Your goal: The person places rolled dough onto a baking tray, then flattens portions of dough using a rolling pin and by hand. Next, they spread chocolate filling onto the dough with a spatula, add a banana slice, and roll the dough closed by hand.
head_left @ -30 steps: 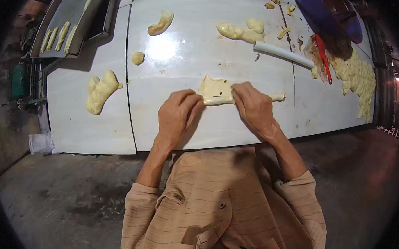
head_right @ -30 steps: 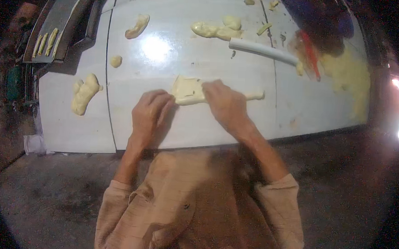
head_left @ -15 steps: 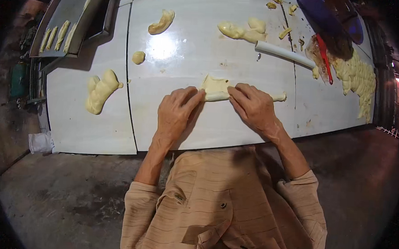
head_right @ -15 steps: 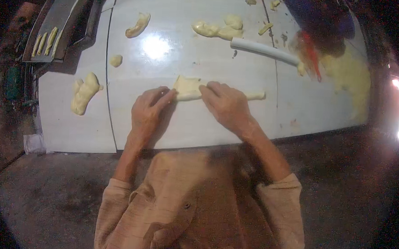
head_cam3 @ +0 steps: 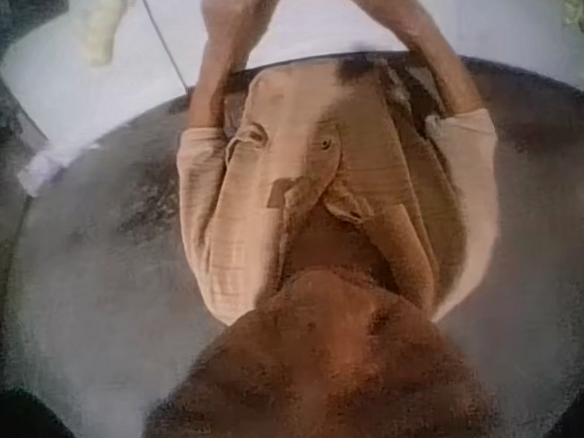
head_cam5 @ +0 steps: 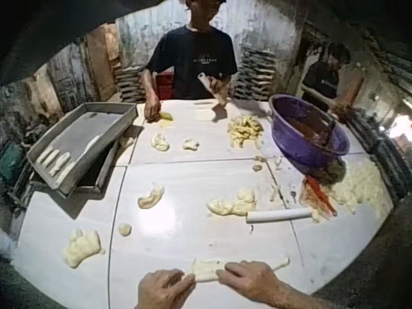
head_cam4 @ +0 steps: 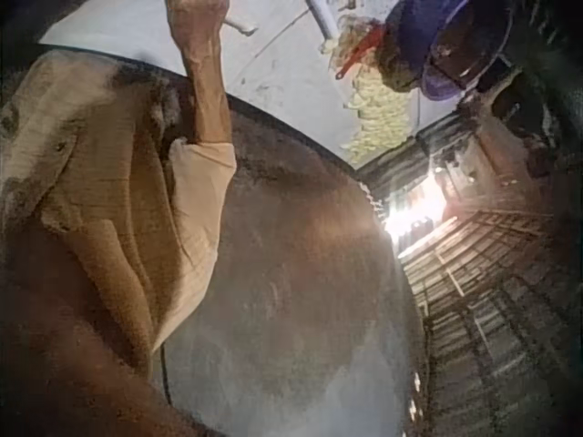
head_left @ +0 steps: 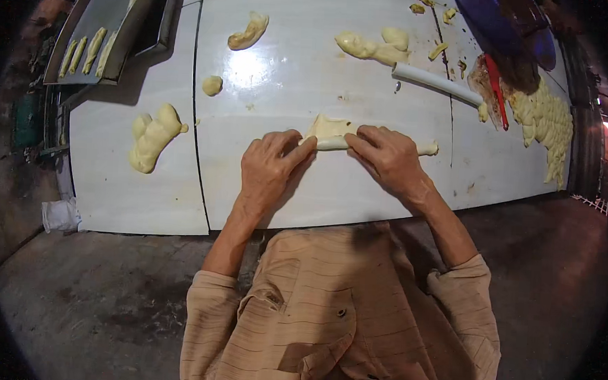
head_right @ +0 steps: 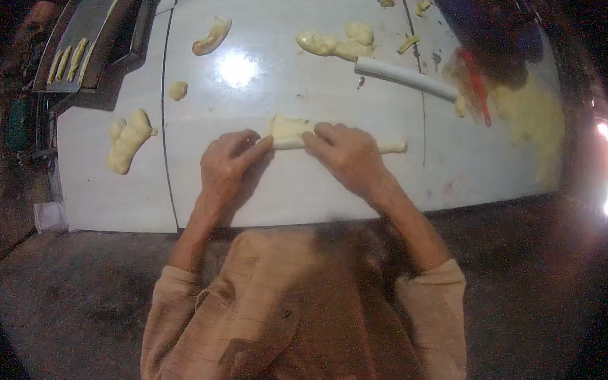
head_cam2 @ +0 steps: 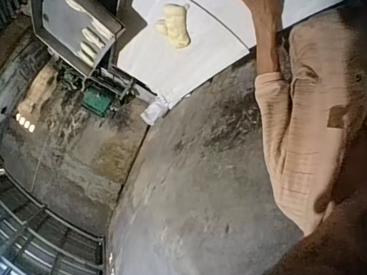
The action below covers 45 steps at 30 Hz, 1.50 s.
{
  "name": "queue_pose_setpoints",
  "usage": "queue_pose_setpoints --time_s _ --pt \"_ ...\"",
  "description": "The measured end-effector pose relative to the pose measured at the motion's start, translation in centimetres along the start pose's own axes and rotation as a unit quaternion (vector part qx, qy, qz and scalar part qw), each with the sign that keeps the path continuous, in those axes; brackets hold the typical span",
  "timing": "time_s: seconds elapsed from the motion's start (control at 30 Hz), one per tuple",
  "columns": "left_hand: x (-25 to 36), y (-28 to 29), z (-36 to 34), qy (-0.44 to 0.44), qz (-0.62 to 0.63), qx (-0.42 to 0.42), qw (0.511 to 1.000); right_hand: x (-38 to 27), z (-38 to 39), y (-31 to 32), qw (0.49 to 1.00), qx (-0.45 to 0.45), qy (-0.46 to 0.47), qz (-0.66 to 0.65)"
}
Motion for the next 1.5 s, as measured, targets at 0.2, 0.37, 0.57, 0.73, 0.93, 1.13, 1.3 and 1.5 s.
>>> queue_pose_setpoints --time_s 0.2,0.37,0.57,0.73,0.93,1.13,1.3,1.5 --pt "-0.8 0.3 -0.8 0.057 0.03 0.048 0.997 1.3 -0.5 0.4 0.997 0.056 -0.024 0.039" --pt "0.3 -0.4 -2.1 0.054 -0.002 0.031 0.998 1.5 -0.7 -0.3 0.997 -0.016 -0.024 0.07" --pt "-0.1 -0.8 -1.7 0.029 0.01 0.021 0.999 1.1 -1.1 -0.4 0.997 0.022 0.005 0.075" --pt "-0.4 -0.8 -3.5 0.068 -0.029 0.041 0.996 2.6 -2.7 -0.3 0.997 -0.02 -0.066 0.039" --pt "-0.4 -0.9 -4.0 0.064 0.019 -0.02 0.998 2.3 -1.7 -0.1 0.998 0.031 -0.046 0.012" --pt "-0.6 -1.5 -5.3 0.078 0.009 -0.037 0.996 4.1 -2.2 0.0 0.998 0.007 -0.052 -0.035" --pt "-0.1 -1.1 -6.2 0.067 0.042 -0.056 0.995 3.8 -1.2 -0.5 0.996 0.061 -0.061 -0.023" --pt "0.5 -1.0 -6.5 0.055 0.017 -0.11 0.992 3.9 -1.0 -1.2 0.995 0.045 -0.056 -0.069"
Point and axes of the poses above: each hand's wrist, its own z-axis away from the middle knuckle, its own y-axis out of the back of the hand, x = y × z, the point moved 6 cm from there along -z, towards the middle knuckle, and after that the axes turned 14 degrees about y, right-handed, at the moved point
